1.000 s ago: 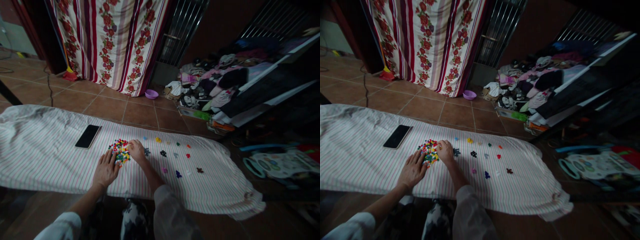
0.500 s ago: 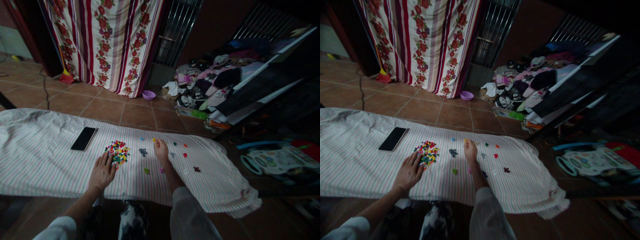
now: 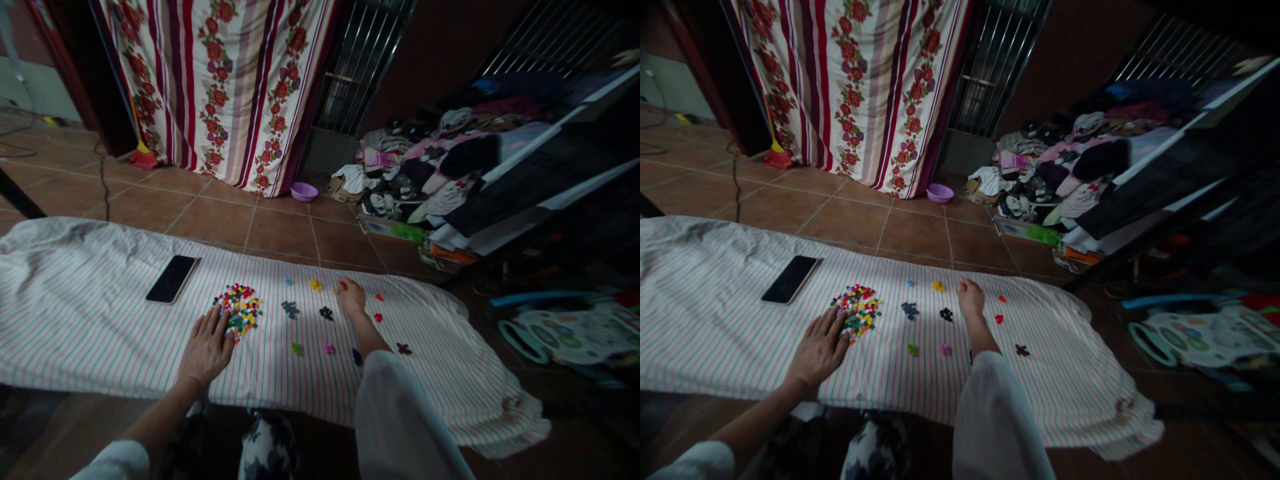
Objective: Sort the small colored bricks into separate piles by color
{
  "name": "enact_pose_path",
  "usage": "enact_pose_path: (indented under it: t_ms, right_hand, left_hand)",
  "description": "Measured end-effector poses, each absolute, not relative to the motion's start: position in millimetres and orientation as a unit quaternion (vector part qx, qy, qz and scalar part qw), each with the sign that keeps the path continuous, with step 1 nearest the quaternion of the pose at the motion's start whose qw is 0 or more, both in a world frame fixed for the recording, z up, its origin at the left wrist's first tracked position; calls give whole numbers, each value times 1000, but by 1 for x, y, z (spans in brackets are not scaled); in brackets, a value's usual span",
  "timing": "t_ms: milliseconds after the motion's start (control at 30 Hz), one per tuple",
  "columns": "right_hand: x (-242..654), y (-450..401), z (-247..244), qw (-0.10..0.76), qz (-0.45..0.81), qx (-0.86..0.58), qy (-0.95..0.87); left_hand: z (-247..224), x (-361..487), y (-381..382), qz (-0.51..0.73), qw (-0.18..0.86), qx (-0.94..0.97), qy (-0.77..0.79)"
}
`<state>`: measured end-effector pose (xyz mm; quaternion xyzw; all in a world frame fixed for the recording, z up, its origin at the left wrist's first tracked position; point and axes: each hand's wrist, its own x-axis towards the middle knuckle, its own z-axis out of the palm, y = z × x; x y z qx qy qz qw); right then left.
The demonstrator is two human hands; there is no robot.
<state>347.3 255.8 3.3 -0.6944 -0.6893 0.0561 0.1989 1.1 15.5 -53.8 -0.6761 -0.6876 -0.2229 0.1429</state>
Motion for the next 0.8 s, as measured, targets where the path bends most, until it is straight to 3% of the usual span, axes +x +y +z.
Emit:
enact_pose_path:
  t_ms: [267, 800]
  right_hand:
    - [348, 264, -3, 115, 42, -702, -701]
    - [359, 258, -12, 125, 73, -604, -784]
  left_hand:
    - [-51, 1, 15, -212, 162, -679, -684]
    - [-55, 2, 15, -213, 147, -677, -689]
